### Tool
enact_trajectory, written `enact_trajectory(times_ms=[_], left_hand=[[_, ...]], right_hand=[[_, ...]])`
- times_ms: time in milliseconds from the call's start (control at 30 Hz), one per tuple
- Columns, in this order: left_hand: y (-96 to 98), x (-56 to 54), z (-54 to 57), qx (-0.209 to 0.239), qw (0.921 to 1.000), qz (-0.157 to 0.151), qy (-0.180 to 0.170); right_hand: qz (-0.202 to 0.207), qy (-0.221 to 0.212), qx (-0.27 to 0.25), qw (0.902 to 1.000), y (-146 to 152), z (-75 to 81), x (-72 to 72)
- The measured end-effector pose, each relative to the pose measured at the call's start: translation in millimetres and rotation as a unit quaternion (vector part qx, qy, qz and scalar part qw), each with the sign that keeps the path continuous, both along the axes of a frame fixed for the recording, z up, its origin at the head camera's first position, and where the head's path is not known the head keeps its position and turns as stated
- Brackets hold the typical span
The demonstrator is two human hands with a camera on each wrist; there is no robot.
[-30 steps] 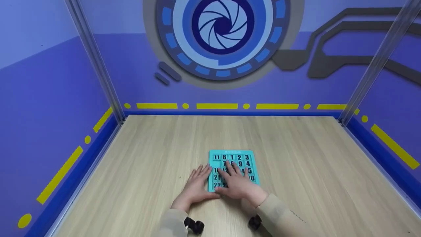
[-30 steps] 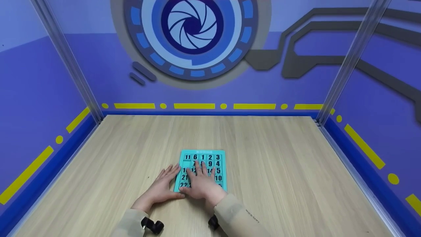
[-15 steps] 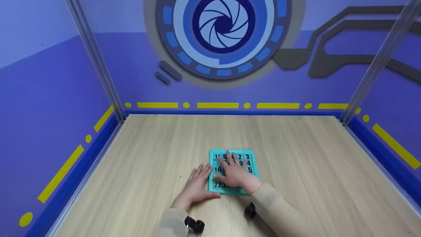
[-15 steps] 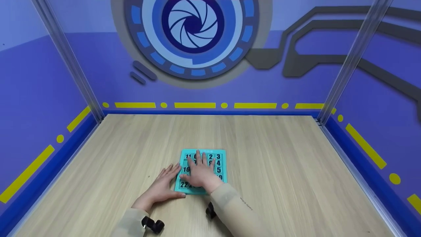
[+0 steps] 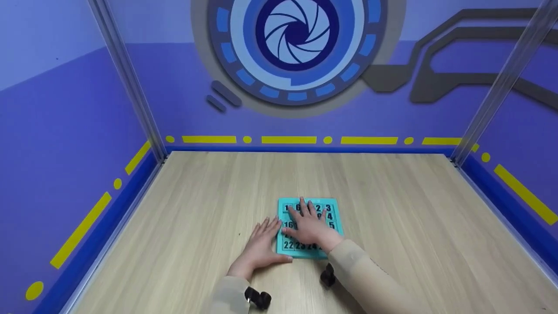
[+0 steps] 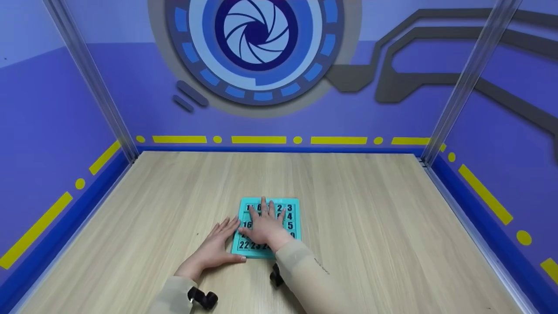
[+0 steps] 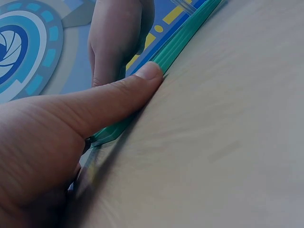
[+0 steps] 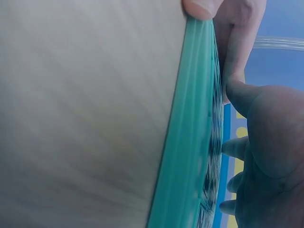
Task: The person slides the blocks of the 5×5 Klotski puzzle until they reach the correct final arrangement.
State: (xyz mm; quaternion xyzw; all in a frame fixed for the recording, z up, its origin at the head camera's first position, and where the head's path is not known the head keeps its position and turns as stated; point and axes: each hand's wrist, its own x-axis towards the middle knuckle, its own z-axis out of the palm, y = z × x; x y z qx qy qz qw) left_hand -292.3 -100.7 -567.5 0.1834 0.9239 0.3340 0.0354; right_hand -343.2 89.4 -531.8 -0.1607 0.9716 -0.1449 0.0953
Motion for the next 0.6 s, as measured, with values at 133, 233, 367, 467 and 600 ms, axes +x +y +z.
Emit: enact_trajectory(times_ms=[133,233,367,467,600], left_hand=[[0.2,-0.1,-0.1,-0.001,1.0000,-0.004,0.006],[0.2,0.1,0.2,-0.002,1.0000,-0.006,0.006],[0.4,0.0,0.8,-0.002,1.0000,-0.005,-0.001],[0.6,0.2,1.0,-0.002,1.0000,-0.005,0.000],[1.1,0.6,1.3,-0.006,0.9999,-0.005,0.006]], right_hand=[[0.002,-0.001,0.001,1.0000,0,0.8,2.2],[0.005,0.000,0.002,1.0000,0,1.2,4.6],[0.008,0.004,0.004,1.0000,1,0.8,8.3],[0.008,0.004,0.003,1.0000,1,0.9,11.3],[0.010,0.000,0.000,1.0000,2,1.5,14.7]])
